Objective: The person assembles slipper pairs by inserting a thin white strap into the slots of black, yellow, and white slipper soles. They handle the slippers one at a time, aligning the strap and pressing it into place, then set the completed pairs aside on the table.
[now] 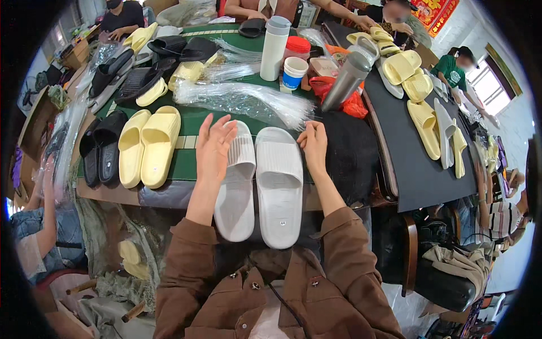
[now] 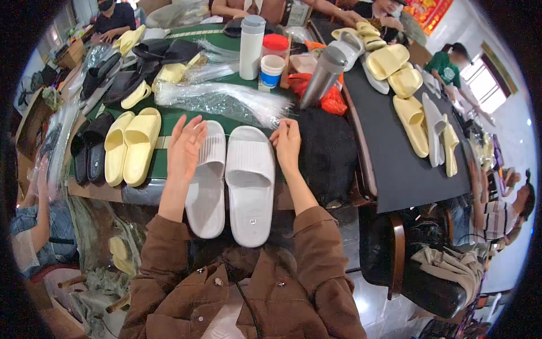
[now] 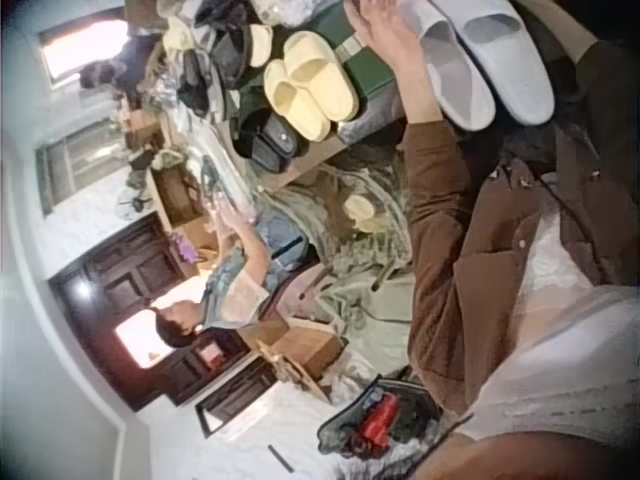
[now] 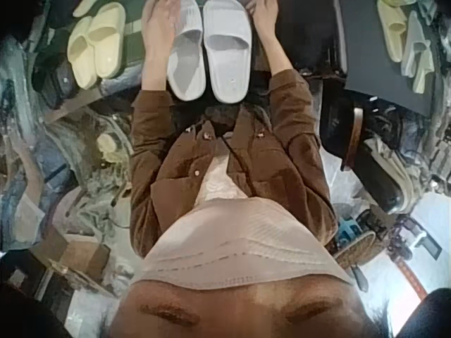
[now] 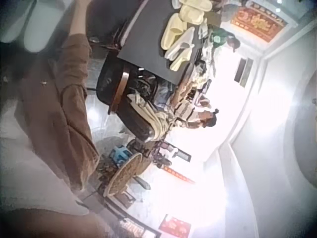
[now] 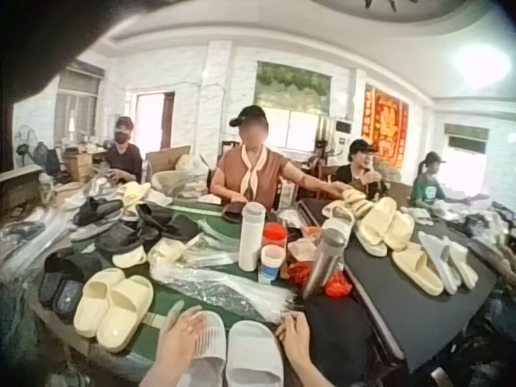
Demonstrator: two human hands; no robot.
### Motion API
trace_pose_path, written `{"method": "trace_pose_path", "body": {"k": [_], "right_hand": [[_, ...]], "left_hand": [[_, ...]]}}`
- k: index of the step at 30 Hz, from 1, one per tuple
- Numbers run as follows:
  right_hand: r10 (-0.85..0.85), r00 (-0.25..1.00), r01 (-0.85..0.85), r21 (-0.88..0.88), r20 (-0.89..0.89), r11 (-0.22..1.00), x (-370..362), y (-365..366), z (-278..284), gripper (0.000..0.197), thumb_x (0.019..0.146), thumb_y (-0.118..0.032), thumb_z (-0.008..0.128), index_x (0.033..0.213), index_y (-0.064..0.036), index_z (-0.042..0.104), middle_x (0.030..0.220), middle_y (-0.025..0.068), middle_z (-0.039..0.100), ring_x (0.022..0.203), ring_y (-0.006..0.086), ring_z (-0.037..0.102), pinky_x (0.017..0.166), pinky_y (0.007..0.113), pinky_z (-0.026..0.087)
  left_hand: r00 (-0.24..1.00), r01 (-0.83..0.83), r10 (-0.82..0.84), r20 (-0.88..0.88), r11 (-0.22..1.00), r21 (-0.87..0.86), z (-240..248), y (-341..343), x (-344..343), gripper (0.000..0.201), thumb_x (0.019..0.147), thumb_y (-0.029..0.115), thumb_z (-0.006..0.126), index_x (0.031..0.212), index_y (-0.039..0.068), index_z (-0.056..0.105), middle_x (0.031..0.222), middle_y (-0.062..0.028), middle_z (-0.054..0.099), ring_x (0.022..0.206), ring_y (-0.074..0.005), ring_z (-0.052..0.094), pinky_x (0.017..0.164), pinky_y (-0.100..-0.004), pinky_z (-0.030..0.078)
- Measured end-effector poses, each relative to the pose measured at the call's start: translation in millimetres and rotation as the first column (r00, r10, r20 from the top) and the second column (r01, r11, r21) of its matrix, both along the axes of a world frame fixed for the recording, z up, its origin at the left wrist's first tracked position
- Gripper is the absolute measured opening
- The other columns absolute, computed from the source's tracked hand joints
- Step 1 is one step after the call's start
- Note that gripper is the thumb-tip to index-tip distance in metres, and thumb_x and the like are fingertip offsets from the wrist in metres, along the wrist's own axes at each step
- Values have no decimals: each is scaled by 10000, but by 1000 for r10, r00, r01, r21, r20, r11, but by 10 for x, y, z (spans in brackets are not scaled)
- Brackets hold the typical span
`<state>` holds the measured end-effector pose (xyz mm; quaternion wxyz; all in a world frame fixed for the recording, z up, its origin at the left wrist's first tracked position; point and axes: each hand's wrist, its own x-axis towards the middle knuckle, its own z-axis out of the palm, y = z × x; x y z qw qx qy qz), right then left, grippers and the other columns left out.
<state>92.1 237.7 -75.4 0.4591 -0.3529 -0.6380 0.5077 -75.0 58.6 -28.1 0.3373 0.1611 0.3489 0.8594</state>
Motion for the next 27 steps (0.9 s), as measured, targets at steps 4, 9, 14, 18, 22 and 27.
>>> {"method": "trace_pose_path", "body": {"k": [4, 9, 14, 18, 22, 27], "right_hand": [[65, 983, -76, -58, -172, 995, 101, -140, 56, 188, 1011, -185, 447, 999, -22, 540, 725, 56, 627, 580, 73, 515, 518, 219, 396], [223, 956, -232, -25, -189, 972, 278, -499, 411, 191, 1015, -188, 450, 997, -22, 543, 873, 94, 687, 660, 88, 568, 617, 223, 442], [578, 791, -587, 22, -201, 810, 563, -1019, 900, 117, 965, -129, 541, 1004, -20, 551, 911, 121, 692, 768, 137, 637, 666, 244, 485], [826, 563, -817, 138, -22, 561, 761, -1302, 1253, 88, 918, -80, 593, 939, 4, 606, 868, 144, 699, 763, 189, 668, 628, 290, 511], [912, 407, -903, 126, -54, 411, 848, -1406, 1348, 62, 873, -31, 627, 861, 12, 670, 826, 139, 706, 751, 233, 687, 654, 319, 532], [964, 238, -960, 124, -117, 252, 931, -1436, 1401, 41, 838, -15, 667, 874, 2, 679, 845, 97, 711, 776, 242, 689, 694, 327, 535]], "left_hand": [[926, -60, 8, -378, 990, -125, -57, -16, 88, 253, 957, 60, 486, 1198, -2, 531, 1167, -110, 574, 1014, -182, 592, 925, -312, 481], [536, -272, 68, -841, 957, -96, -29, -56, 293, 349, 859, -13, 573, 1203, 42, 580, 1150, -98, 588, 871, -160, 606, 741, -291, 502], [368, -216, -59, -928, 965, -147, 184, -108, 548, 554, 803, -15, 626, 1324, 147, 527, 1319, -114, 498, 847, -210, 594, 722, -303, 503], [347, -90, -152, -925, 977, -194, 105, -236, 568, 556, 811, -32, 618, 1332, 121, 503, 1333, -107, 488, 875, -222, 598, 750, -313, 502], [399, 39, -203, -894, 978, -205, 232, -399, 815, 517, 828, -45, 600, 1318, 95, 515, 1327, -110, 490, 874, -187, 585, 729, -289, 491], [299, 190, -193, -935, 972, -140, 167, -532, 1118, 450, 822, -31, 617, 1252, 90, 563, 1273, -117, 509, 881, -211, 580, 722, -312, 500]]}}
